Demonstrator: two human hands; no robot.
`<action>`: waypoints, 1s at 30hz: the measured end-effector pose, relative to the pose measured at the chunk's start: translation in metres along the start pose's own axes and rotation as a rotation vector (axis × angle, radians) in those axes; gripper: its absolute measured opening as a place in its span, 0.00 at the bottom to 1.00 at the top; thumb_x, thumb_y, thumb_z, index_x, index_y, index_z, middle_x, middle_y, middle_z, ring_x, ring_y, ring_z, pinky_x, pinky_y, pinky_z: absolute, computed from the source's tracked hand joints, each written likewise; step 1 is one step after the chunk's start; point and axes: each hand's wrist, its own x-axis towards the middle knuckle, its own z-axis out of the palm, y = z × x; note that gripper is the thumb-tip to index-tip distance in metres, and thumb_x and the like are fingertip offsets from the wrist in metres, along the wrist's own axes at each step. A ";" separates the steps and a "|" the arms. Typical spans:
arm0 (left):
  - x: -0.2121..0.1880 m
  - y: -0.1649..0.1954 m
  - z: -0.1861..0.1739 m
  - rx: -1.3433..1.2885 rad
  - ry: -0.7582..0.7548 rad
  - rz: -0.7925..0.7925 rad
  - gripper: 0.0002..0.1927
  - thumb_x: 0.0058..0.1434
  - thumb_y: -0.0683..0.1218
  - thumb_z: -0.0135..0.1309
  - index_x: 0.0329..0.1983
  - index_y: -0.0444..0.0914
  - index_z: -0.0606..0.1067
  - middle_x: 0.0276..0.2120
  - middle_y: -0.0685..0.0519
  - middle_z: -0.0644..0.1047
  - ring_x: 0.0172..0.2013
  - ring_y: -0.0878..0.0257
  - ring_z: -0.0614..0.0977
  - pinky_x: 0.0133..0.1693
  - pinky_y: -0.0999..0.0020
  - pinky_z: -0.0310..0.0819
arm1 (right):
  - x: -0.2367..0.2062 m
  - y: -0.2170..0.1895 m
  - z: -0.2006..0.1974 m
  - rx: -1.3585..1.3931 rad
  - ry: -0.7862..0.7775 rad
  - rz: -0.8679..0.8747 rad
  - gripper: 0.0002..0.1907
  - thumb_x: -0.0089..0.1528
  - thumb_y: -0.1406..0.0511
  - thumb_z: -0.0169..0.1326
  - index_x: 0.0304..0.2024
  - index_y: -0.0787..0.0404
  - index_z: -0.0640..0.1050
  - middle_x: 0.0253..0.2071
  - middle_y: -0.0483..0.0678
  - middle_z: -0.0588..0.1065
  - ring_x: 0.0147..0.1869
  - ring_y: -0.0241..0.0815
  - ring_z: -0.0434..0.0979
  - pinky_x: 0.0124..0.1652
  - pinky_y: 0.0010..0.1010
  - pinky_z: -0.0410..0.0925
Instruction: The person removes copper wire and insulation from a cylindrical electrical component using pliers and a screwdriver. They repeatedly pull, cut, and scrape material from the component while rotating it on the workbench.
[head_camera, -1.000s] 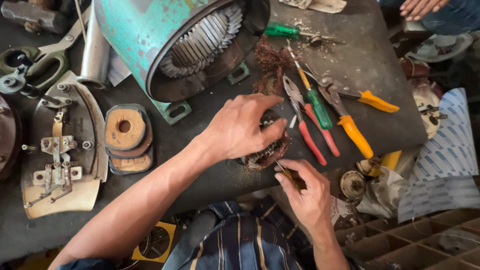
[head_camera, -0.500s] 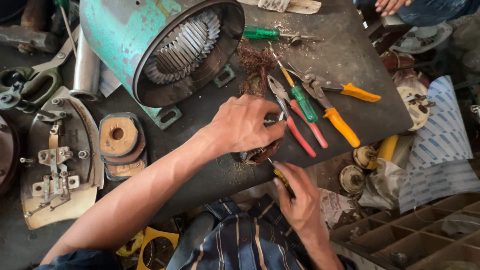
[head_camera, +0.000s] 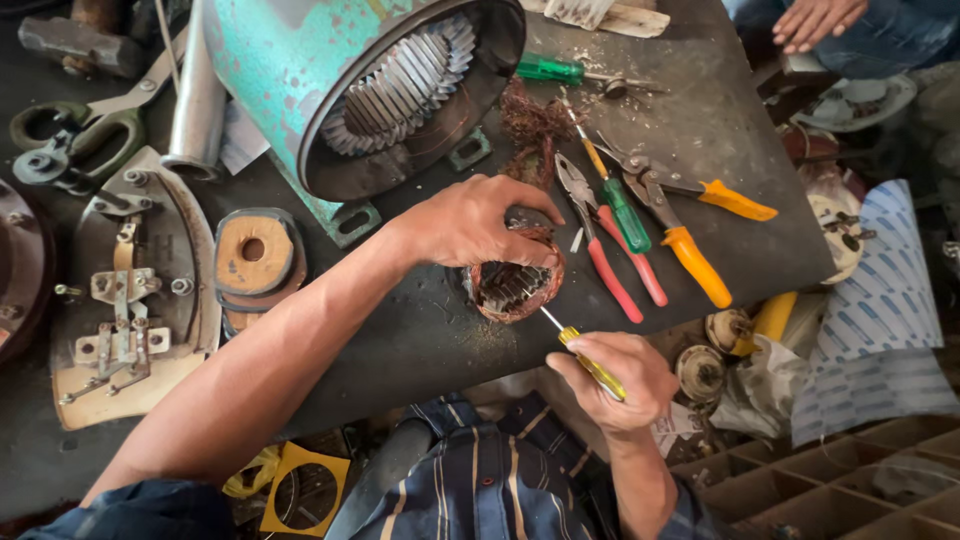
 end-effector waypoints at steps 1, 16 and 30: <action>0.000 -0.003 -0.001 -0.015 -0.019 -0.022 0.30 0.50 0.64 0.62 0.51 0.42 0.81 0.43 0.45 0.84 0.47 0.51 0.85 0.50 0.58 0.73 | 0.006 0.000 0.001 0.033 0.014 -0.049 0.13 0.54 0.65 0.68 0.37 0.61 0.79 0.34 0.48 0.79 0.35 0.44 0.79 0.37 0.32 0.71; -0.007 0.005 0.011 0.130 0.101 -0.169 0.30 0.49 0.67 0.64 0.50 0.46 0.82 0.46 0.43 0.82 0.51 0.45 0.80 0.53 0.54 0.72 | 0.052 -0.016 0.017 1.052 0.025 0.230 0.12 0.62 0.80 0.38 0.26 0.67 0.69 0.20 0.48 0.64 0.21 0.34 0.56 0.23 0.27 0.54; -0.007 0.011 0.015 0.231 0.104 -0.224 0.30 0.51 0.66 0.63 0.53 0.47 0.81 0.47 0.44 0.81 0.53 0.46 0.79 0.55 0.52 0.71 | 0.092 -0.031 0.017 0.775 -0.139 0.377 0.12 0.59 0.79 0.33 0.25 0.67 0.66 0.21 0.46 0.65 0.23 0.30 0.59 0.25 0.23 0.53</action>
